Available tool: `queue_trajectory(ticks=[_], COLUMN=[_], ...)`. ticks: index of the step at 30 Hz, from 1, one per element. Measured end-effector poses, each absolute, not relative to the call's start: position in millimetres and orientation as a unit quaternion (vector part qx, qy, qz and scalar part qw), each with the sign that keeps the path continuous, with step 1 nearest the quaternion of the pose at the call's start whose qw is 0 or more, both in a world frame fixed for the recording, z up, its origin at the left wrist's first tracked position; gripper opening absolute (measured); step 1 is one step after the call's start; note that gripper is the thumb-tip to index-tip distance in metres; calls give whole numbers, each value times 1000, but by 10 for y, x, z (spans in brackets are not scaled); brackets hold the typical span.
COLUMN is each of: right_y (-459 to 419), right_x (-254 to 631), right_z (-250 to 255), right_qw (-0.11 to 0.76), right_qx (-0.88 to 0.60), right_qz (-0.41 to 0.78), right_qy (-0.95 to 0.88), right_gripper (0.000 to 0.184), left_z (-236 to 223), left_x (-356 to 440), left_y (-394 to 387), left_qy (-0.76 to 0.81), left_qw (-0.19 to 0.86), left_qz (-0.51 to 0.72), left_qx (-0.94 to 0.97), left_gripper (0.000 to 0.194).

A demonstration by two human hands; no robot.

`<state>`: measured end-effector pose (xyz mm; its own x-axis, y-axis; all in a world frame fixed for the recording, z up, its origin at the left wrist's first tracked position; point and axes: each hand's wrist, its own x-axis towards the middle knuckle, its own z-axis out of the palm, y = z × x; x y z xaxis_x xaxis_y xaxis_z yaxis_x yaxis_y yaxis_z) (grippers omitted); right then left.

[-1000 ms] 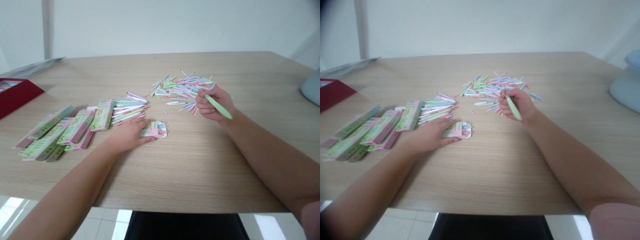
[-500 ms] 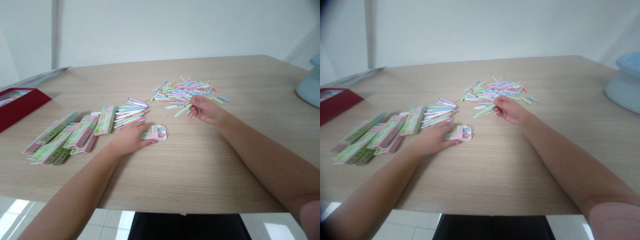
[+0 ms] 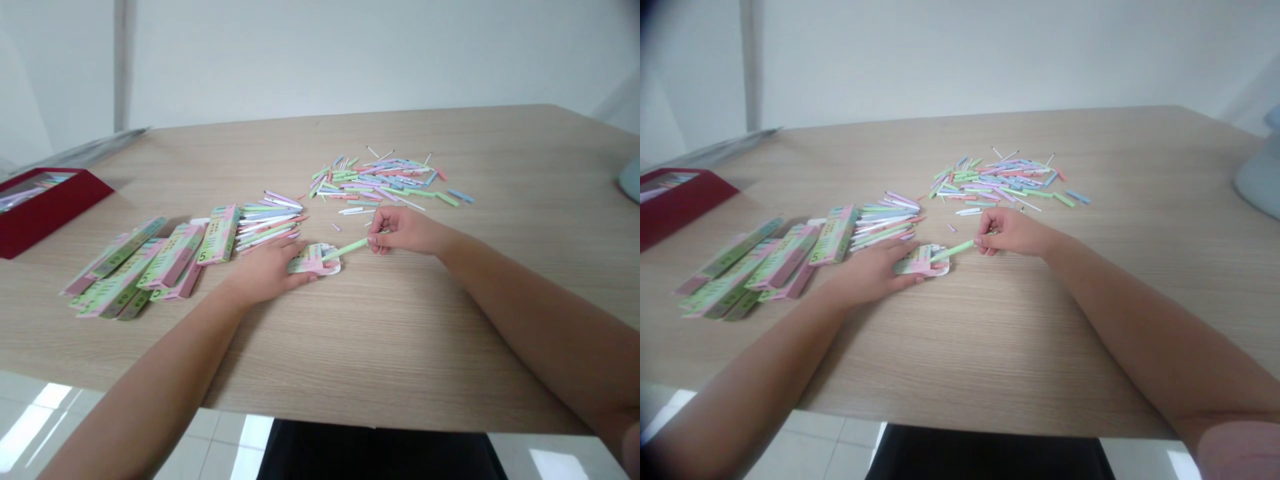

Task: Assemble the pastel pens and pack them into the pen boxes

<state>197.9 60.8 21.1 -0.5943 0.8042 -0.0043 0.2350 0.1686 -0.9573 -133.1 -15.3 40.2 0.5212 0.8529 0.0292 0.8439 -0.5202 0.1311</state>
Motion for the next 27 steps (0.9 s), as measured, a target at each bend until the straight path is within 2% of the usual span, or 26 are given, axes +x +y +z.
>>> queue_trajectory(ticks=[9, 14, 17, 22, 24, 27], right_y=[591, 361, 263, 279, 321, 352], right_x=[1895, 1506, 1457, 1621, 1670, 1650], right_z=[21, -169, -90, 140, 149, 88], right_qw=[263, 293, 266, 227, 194, 161], right_qx=[-404, -399, -327, -248, -265, -328], right_qz=[508, 431, 352, 263, 267, 309], right_qy=[-714, -755, -836, -904, -906, -878], right_gripper=[37, 21, 15, 33, 30, 17], left_z=[370, 342, 317, 323, 336, 348], left_x=[-1330, -1277, -1271, -1300, -1303, -1290], left_y=[-164, -188, -180, -164, -167, -177], left_qy=[481, 467, 456, 470, 472, 476], left_qw=[31, 34, 40, 38, 38, 35], left_qz=[54, 63, 74, 81, 80, 74], left_qx=[874, 881, 886, 878, 877, 875], left_gripper=[72, 68, 68, 69, 68, 67])
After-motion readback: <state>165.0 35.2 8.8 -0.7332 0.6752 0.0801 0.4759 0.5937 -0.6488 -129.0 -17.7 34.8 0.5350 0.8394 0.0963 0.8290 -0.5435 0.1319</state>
